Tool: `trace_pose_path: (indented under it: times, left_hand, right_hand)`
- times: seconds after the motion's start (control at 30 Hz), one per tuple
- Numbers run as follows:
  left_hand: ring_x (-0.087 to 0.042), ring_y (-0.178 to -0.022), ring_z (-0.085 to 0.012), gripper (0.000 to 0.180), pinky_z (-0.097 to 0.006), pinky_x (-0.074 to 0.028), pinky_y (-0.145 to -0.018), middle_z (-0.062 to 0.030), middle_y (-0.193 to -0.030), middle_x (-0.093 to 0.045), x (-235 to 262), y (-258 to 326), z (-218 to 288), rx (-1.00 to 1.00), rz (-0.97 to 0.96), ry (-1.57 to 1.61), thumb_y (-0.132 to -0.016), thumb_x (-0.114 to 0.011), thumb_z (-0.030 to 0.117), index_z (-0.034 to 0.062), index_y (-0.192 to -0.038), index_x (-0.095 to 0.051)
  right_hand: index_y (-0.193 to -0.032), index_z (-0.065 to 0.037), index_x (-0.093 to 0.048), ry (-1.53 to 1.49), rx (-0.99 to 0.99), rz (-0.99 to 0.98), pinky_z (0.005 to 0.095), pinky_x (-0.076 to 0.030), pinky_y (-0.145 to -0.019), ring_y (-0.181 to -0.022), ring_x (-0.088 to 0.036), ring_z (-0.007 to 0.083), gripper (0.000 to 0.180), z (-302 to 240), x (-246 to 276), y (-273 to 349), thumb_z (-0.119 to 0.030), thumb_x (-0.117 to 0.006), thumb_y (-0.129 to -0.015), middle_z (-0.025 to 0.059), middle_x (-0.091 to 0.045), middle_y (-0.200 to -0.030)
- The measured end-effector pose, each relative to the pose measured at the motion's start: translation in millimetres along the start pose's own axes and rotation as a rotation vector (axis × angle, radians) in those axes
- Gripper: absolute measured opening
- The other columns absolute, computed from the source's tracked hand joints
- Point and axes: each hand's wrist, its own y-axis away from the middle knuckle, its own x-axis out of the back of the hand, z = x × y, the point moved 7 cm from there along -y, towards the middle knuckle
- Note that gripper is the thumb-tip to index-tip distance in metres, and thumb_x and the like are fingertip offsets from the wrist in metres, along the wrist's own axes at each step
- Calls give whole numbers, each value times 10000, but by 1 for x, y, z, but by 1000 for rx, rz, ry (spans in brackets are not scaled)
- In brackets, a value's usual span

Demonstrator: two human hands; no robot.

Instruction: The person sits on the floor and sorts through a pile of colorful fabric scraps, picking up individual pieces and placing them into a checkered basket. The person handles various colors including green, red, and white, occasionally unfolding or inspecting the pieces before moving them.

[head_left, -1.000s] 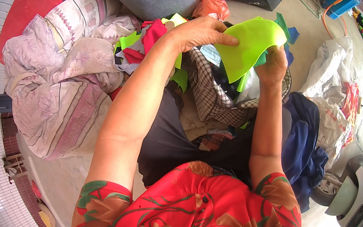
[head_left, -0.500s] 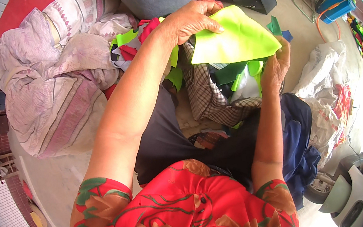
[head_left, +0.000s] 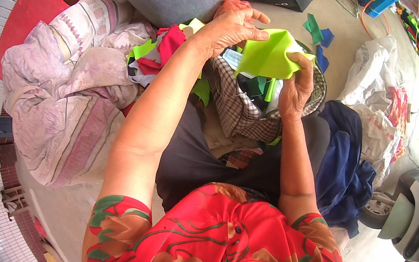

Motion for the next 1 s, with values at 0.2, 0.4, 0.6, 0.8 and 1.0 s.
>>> trace_pose_path:
  times: [0.2,0.4,0.6,0.8,1.0]
  left_hand:
    - [-573,-832,-101,346,-241,-436,-772,-30,-922,-623,3,3,-4,61,23,-119,-768,-713,227,41,-1039,-604]
    - [-582,-841,-87,429,-217,-461,-712,-20,-921,-624,-3,10,-15,268,-112,56,-815,-646,393,41,-1055,-600]
    - [-588,-891,-100,468,-218,-463,-756,-37,-979,-611,-27,10,-14,173,-314,112,-827,-626,393,26,-1109,-557]
    - [-577,-958,-137,508,-266,-448,-860,-77,-1072,-598,-11,8,-7,135,-149,175,-767,-704,162,-16,-1194,-494]
    - [-586,-906,-165,454,-281,-485,-813,-74,-974,-598,7,6,7,-13,-19,226,-727,-724,86,-27,-1121,-529]
  right_hand:
    - [-973,-44,-552,-135,-45,-159,226,-394,-810,-888,-491,101,104,-9,-13,6,-111,-545,-894,9,-541,-950]
    - [-885,-58,-578,-81,-85,-279,237,-396,-795,-875,-501,109,109,-1,-5,3,-159,-540,-898,13,-547,-942]
    - [-869,-74,-592,-243,-211,-341,237,-405,-784,-865,-516,99,106,0,-10,5,-175,-566,-887,0,-572,-920]
    - [-893,-52,-597,-208,-211,-261,212,-399,-773,-851,-512,78,97,4,-5,1,-139,-554,-893,-11,-572,-901]
    - [-974,-44,-581,-161,-190,-172,179,-400,-620,-731,-492,43,123,18,7,-6,-112,-522,-890,-10,-572,-914]
